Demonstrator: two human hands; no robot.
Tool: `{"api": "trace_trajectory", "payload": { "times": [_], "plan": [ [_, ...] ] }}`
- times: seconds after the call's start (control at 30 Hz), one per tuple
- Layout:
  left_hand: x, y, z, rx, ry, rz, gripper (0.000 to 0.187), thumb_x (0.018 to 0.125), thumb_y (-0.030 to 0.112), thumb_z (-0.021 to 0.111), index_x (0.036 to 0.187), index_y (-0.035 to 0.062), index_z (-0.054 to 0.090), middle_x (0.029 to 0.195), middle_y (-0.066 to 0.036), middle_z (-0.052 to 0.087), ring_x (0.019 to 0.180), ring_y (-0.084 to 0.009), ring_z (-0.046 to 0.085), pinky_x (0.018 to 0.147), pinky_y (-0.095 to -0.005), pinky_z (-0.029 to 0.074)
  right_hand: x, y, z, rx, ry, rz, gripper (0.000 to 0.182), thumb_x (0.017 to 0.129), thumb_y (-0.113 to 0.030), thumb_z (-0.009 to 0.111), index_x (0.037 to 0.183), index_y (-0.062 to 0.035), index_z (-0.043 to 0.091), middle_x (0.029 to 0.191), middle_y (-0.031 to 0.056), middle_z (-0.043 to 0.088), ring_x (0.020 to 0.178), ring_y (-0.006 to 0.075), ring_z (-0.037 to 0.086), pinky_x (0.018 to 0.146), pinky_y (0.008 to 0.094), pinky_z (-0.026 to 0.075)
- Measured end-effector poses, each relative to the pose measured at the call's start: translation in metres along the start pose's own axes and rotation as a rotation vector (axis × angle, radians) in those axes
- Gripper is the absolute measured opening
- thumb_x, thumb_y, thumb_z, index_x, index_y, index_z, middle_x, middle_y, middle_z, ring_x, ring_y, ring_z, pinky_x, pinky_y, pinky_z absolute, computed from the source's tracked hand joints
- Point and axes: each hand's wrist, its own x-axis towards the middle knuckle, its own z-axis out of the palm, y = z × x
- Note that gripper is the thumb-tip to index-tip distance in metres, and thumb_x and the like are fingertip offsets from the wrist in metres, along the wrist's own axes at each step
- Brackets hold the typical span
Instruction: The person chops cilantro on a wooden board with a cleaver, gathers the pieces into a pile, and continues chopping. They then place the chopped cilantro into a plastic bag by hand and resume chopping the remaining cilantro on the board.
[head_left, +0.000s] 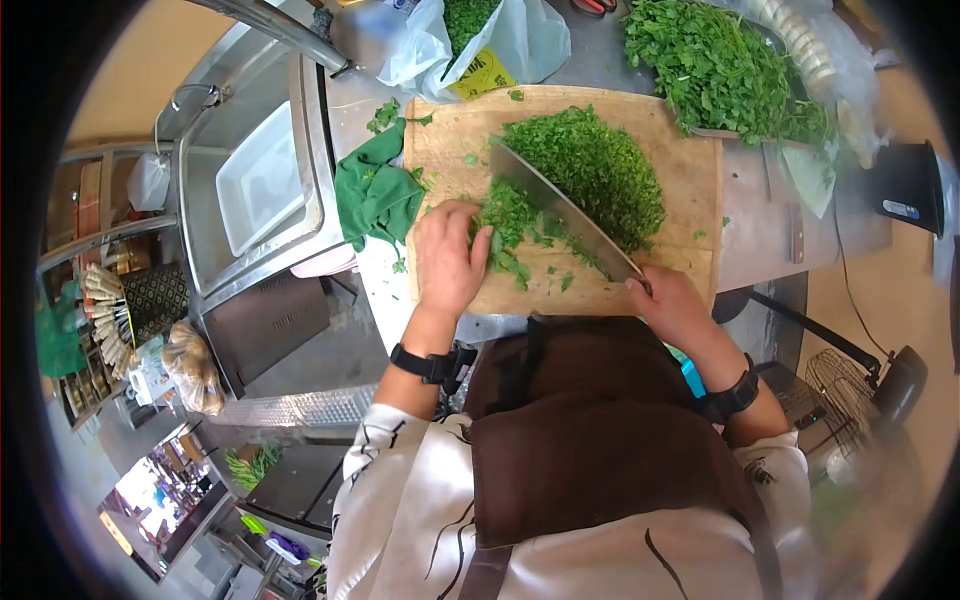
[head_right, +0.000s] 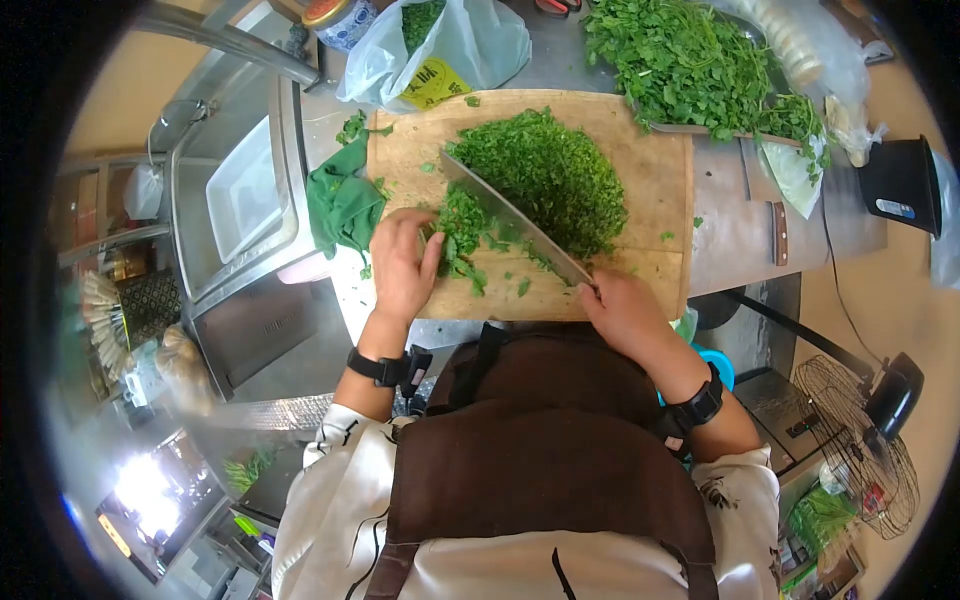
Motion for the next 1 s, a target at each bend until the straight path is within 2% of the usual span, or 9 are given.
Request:
{"api": "trace_trajectory", "payload": {
  "times": [0.07,0.17,0.27,0.3,0.4,0.5,0.6,0.8,1.0],
  "plan": [
    [-0.003,0.007,-0.010,0.071,0.142,-0.081,0.027,0.073,0.014,0.079,0.088,0.0032,0.059,0.100,-0.014,0.056,0.096,-0.0355,0.054,0.085,-0.0432,0.045,0.002,0.001,0.000,0.008,0.034,0.035,0.029,0.092,-0.026,0.058,0.081,0.0009,0.056,0.072,0.0227,0.060,0.071,0.0435,0.059,0.065,0.0500,0.046],
    [-0.023,-0.008,-0.007,-0.109,-0.010,-0.129,0.037,0.067,0.015,0.085,0.089,0.0041,0.057,0.102,-0.014,0.053,0.093,-0.0338,0.055,0.081,-0.0400,0.047,0.001,-0.005,-0.002,-0.007,-0.019,0.065,0.027,0.092,-0.025,0.058,0.081,0.0005,0.057,0.072,0.0222,0.060,0.071,0.0427,0.059,0.065,0.0500,0.046],
    [-0.043,-0.010,0.002,-0.106,-0.114,-0.076,0.044,0.065,0.016,0.087,0.094,0.0037,0.056,0.106,-0.016,0.051,0.097,-0.0338,0.053,0.081,-0.0406,0.047,-0.004,-0.011,0.001,-0.060,-0.009,-0.050,0.024,0.092,-0.022,0.057,0.082,0.0001,0.056,0.074,0.0212,0.060,0.071,0.0418,0.059,0.064,0.0498,0.047],
    [-0.043,-0.009,0.005,-0.092,-0.082,-0.030,0.049,0.065,0.018,0.087,0.099,0.0044,0.055,0.112,-0.017,0.049,0.101,-0.0346,0.052,0.080,-0.0416,0.047,-0.003,-0.016,0.001,-0.060,0.012,-0.113,0.023,0.092,-0.021,0.057,0.083,-0.0001,0.055,0.075,0.0209,0.060,0.071,0.0415,0.059,0.064,0.0496,0.047],
    [-0.038,-0.001,0.011,-0.030,0.083,-0.019,0.050,0.064,0.018,0.087,0.101,0.0058,0.056,0.114,-0.018,0.050,0.106,-0.0362,0.052,0.084,-0.0429,0.047,0.000,-0.031,0.002,-0.070,0.041,-0.244,0.021,0.093,-0.019,0.056,0.084,-0.0004,0.054,0.078,0.0200,0.060,0.072,0.0409,0.060,0.064,0.0490,0.047],
    [-0.034,-0.003,0.008,-0.176,-0.008,-0.050,0.053,0.063,0.019,0.087,0.105,0.0075,0.057,0.119,-0.019,0.050,0.110,-0.0378,0.051,0.089,-0.0440,0.046,0.009,-0.036,0.002,-0.081,0.011,-0.253,0.020,0.093,-0.019,0.056,0.085,-0.0005,0.054,0.079,0.0199,0.060,0.073,0.0408,0.060,0.064,0.0487,0.047],
    [-0.038,-0.006,0.002,-0.117,-0.095,0.068,0.049,0.065,0.016,0.085,0.105,0.0072,0.058,0.119,-0.018,0.051,0.111,-0.0374,0.051,0.091,-0.0438,0.045,0.009,-0.035,0.002,-0.055,-0.005,-0.214,0.020,0.093,-0.019,0.056,0.084,-0.0004,0.054,0.078,0.0204,0.060,0.073,0.0413,0.059,0.064,0.0486,0.047],
    [-0.038,-0.029,0.023,-0.114,-0.039,0.166,0.034,0.067,0.010,0.080,0.095,0.0075,0.061,0.112,-0.013,0.055,0.108,-0.0361,0.052,0.091,-0.0444,0.044,0.002,-0.032,0.001,-0.078,-0.036,-0.138,0.022,0.093,-0.019,0.056,0.082,-0.0003,0.054,0.074,0.0208,0.060,0.069,0.0423,0.059,0.062,0.0490,0.047],
    [-0.040,-0.006,0.003,-0.156,0.019,0.011,0.044,0.065,0.014,0.084,0.099,0.0059,0.058,0.113,-0.014,0.056,0.108,-0.0347,0.052,0.089,-0.0430,0.044,-0.002,-0.039,0.004,-0.050,-0.043,-0.212,0.022,0.093,-0.020,0.057,0.082,-0.0005,0.054,0.073,0.0206,0.060,0.070,0.0419,0.060,0.063,0.0491,0.047]
  ]
}}
